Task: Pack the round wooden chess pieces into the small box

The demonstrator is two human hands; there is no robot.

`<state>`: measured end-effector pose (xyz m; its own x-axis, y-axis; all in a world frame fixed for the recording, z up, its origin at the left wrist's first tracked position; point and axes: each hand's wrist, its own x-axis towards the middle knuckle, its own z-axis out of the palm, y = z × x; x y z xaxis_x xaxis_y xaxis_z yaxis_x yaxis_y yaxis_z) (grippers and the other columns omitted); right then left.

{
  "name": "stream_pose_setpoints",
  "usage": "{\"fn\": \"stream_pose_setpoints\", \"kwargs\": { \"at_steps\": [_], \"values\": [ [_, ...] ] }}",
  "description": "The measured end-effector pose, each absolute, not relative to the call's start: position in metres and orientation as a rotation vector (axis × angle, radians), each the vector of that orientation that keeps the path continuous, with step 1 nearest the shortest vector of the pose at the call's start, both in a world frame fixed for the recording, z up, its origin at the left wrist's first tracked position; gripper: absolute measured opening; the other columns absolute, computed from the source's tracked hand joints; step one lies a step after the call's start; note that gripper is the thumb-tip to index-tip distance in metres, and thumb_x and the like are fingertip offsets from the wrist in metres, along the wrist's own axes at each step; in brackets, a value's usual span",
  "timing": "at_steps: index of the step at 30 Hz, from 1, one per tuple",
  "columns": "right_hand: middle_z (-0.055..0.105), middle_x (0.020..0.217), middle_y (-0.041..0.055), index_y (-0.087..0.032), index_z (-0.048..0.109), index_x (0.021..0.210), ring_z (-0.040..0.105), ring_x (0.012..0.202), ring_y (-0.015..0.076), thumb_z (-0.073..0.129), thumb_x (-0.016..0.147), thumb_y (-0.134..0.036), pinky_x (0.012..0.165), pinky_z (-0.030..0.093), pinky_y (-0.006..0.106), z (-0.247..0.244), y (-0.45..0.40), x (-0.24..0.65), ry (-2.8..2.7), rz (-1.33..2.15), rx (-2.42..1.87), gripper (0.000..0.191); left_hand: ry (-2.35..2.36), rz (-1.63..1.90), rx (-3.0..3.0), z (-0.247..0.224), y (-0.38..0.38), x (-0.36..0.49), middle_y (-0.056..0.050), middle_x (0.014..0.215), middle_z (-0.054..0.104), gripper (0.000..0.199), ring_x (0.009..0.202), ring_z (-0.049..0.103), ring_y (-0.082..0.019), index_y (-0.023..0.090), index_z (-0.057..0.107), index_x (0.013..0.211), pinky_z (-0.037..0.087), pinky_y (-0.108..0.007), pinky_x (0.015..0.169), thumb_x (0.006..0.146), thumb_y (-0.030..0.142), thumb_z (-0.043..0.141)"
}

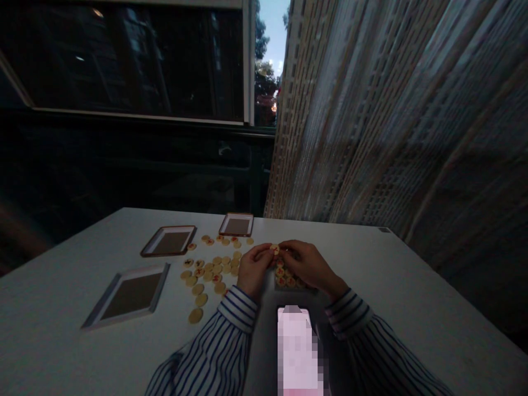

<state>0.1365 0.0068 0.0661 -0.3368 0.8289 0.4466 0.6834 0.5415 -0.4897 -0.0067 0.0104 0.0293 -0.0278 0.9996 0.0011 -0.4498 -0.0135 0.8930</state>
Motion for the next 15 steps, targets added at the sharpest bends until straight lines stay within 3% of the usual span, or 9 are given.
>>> {"fn": "stream_pose_setpoints", "kwargs": {
  "at_steps": [15],
  "values": [
    [0.066,0.096,0.0034,-0.020,0.062,0.100,0.060,0.087,0.0156,0.049,0.080,-0.024,0.079,0.045,0.027,0.062,0.019,0.139,-2.109,0.457,-1.156,0.024,0.843,1.383,0.714,0.019,0.011,-0.004,-0.005,0.074,0.069,0.032,0.065,0.063,-0.011,0.011,0.063,0.085,0.050,-0.021,0.064,0.056,0.022,0.074]
  ]
}}
